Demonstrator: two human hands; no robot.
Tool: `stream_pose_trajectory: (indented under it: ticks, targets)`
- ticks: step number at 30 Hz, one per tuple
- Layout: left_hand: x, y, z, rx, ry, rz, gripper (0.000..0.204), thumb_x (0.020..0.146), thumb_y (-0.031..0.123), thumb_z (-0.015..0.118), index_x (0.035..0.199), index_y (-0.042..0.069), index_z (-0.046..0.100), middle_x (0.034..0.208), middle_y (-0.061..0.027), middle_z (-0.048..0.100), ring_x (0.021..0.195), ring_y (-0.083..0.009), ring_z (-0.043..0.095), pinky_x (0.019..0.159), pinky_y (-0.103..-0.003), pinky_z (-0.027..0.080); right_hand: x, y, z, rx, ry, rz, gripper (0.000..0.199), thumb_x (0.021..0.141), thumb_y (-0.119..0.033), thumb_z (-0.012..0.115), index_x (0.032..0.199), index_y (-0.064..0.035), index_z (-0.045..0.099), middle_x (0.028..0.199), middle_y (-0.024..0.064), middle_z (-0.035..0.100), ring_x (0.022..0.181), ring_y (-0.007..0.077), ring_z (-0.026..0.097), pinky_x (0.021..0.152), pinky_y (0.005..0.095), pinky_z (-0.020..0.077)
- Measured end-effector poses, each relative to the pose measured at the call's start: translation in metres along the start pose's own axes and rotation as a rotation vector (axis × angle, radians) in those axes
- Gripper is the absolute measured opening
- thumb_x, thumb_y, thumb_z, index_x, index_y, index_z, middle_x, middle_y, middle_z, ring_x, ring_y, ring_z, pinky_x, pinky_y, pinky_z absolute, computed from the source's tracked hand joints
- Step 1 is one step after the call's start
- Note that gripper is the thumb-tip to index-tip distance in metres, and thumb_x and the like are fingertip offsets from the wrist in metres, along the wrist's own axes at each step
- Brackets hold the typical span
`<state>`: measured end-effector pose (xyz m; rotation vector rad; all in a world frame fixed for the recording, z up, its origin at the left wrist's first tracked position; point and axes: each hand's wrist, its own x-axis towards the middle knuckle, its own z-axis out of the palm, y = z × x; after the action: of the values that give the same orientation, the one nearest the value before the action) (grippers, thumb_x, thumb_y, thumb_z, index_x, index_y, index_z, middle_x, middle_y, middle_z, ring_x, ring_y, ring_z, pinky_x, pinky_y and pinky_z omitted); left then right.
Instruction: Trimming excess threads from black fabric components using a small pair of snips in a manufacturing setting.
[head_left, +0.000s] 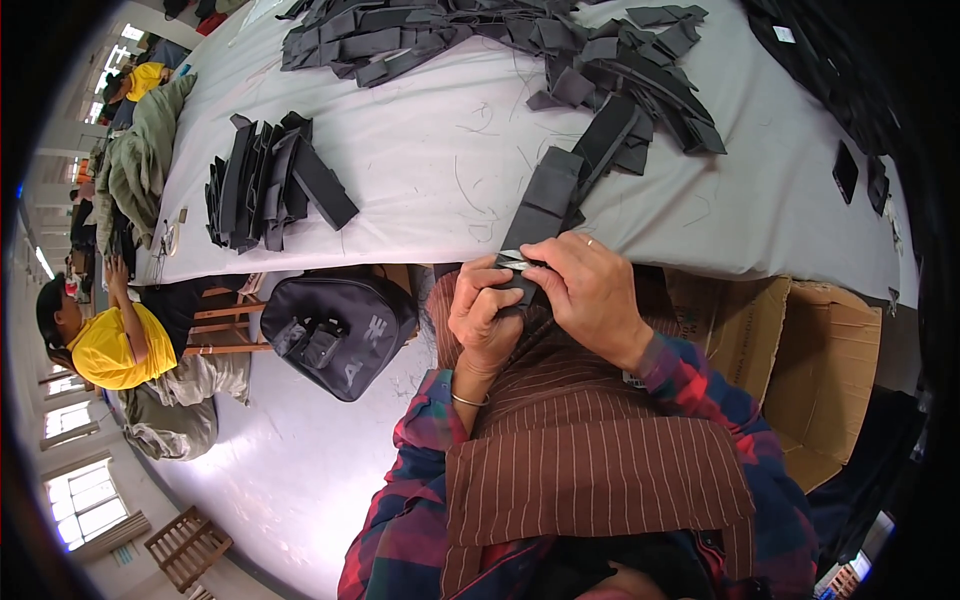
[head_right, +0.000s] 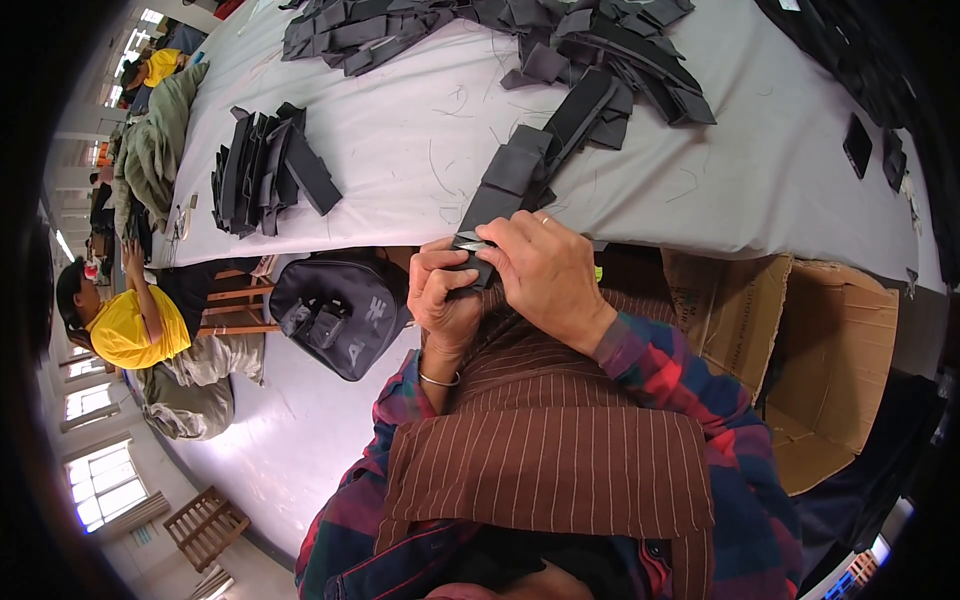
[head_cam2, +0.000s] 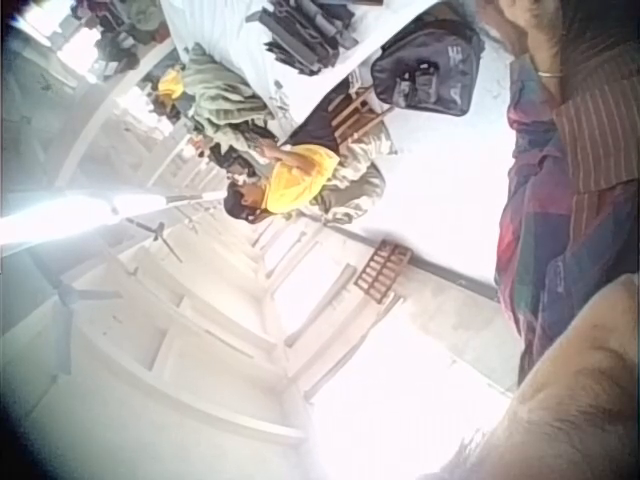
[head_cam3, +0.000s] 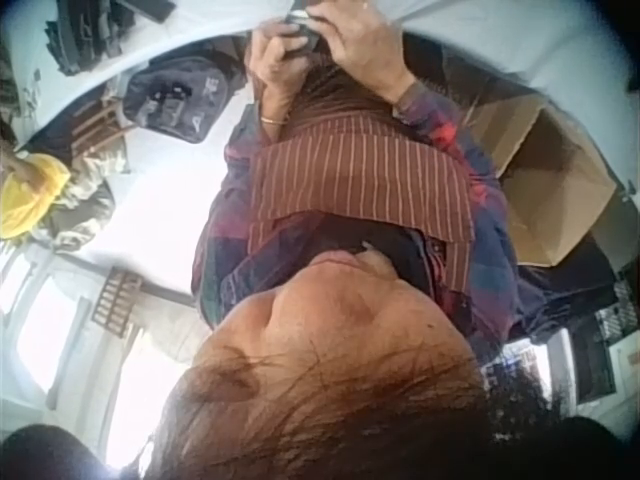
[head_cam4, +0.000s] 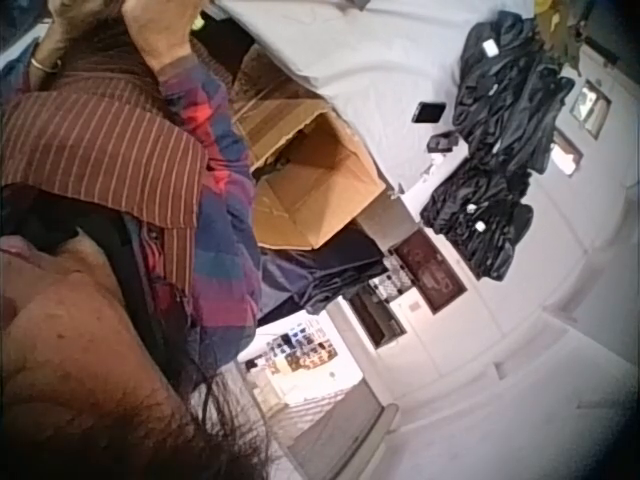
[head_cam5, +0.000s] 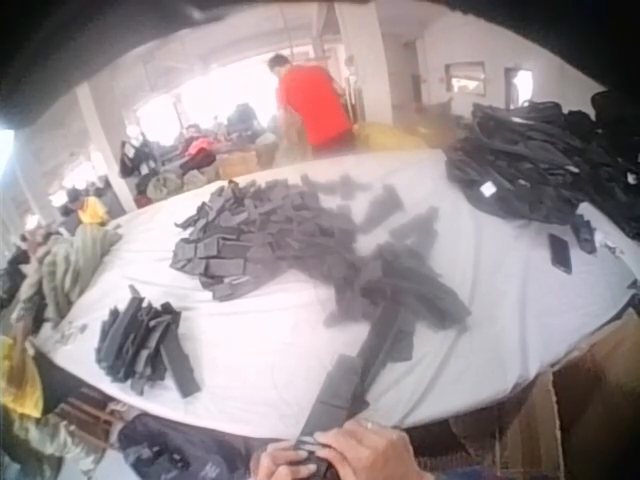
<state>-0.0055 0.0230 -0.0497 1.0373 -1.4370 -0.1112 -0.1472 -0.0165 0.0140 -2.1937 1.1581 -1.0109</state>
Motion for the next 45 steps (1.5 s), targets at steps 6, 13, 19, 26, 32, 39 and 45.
stream_pose_trajectory:
  ticks: [6,13,19,26,32,39,45]
  targets:
    - [0.0,0.0,0.0,0.017,-0.019,0.006,0.03,0.053,-0.015,0.068,0.077,0.002,0.06,0.089,-0.0132,0.062,0.089,-0.035,0.064,0.074,-0.039,0.054,-0.001,-0.002,0.002,-0.047,0.03,-0.001,0.013,0.079,-0.009,0.069,0.092,-0.0067,0.065,0.077,0.0088,0.06,0.072,0.0286,0.06,0.06,0.0378,0.0465]
    - [-0.001,0.001,0.0,0.05,-0.02,0.013,0.031,0.049,-0.013,0.065,0.075,0.003,0.062,0.087,-0.0119,0.062,0.079,-0.0304,0.061,0.067,-0.035,0.05,0.003,0.008,0.007,-0.006,0.045,0.023,0.007,0.082,-0.016,0.067,0.087,-0.0112,0.063,0.072,0.0047,0.058,0.069,0.0265,0.06,0.057,0.0384,0.0457]
    - [0.002,0.002,-0.003,0.068,-0.026,0.034,0.031,0.048,-0.012,0.064,0.075,0.003,0.063,0.086,-0.0119,0.062,0.078,-0.0301,0.06,0.066,-0.035,0.049,0.006,0.003,-0.007,0.043,0.041,0.111,0.008,0.082,-0.012,0.068,0.089,-0.009,0.065,0.078,0.006,0.059,0.07,0.0263,0.061,0.058,0.0357,0.046]
    - [0.002,0.002,-0.002,0.08,-0.007,0.049,0.031,0.046,-0.011,0.065,0.074,0.003,0.062,0.085,-0.0114,0.062,0.077,-0.0303,0.061,0.065,-0.035,0.049,-0.001,-0.003,-0.012,0.054,-0.022,0.149,0.01,0.081,-0.01,0.069,0.091,-0.0075,0.067,0.083,0.0058,0.057,0.068,0.0244,0.059,0.059,0.0337,0.0463]
    - [-0.001,0.002,-0.002,0.069,-0.016,0.047,0.032,0.046,-0.011,0.065,0.074,0.003,0.062,0.086,-0.0112,0.062,0.078,-0.0302,0.061,0.066,-0.036,0.049,-0.003,-0.003,0.002,0.03,0.004,0.11,0.009,0.083,-0.015,0.068,0.09,-0.0101,0.064,0.084,0.0045,0.055,0.066,0.0256,0.062,0.055,0.037,0.0471]
    - [-0.002,0.002,-0.001,0.058,0.005,0.045,0.031,0.048,-0.012,0.065,0.075,0.003,0.062,0.086,-0.0116,0.063,0.078,-0.0311,0.061,0.066,-0.036,0.05,-0.002,-0.004,0.003,0.014,0.017,0.089,0.01,0.083,-0.015,0.068,0.091,-0.0104,0.063,0.084,0.0046,0.054,0.066,0.0265,0.061,0.055,0.0376,0.0466]
    - [-0.007,0.0,-0.003,0.037,-0.003,0.048,0.031,0.048,-0.013,0.062,0.076,0.002,0.062,0.088,-0.0126,0.064,0.081,-0.0333,0.062,0.068,-0.038,0.051,0.002,0.002,0.004,0.015,-0.003,0.117,0.009,0.083,-0.016,0.068,0.087,-0.0101,0.062,0.085,0.0049,0.054,0.067,0.0262,0.061,0.054,0.0373,0.0455]
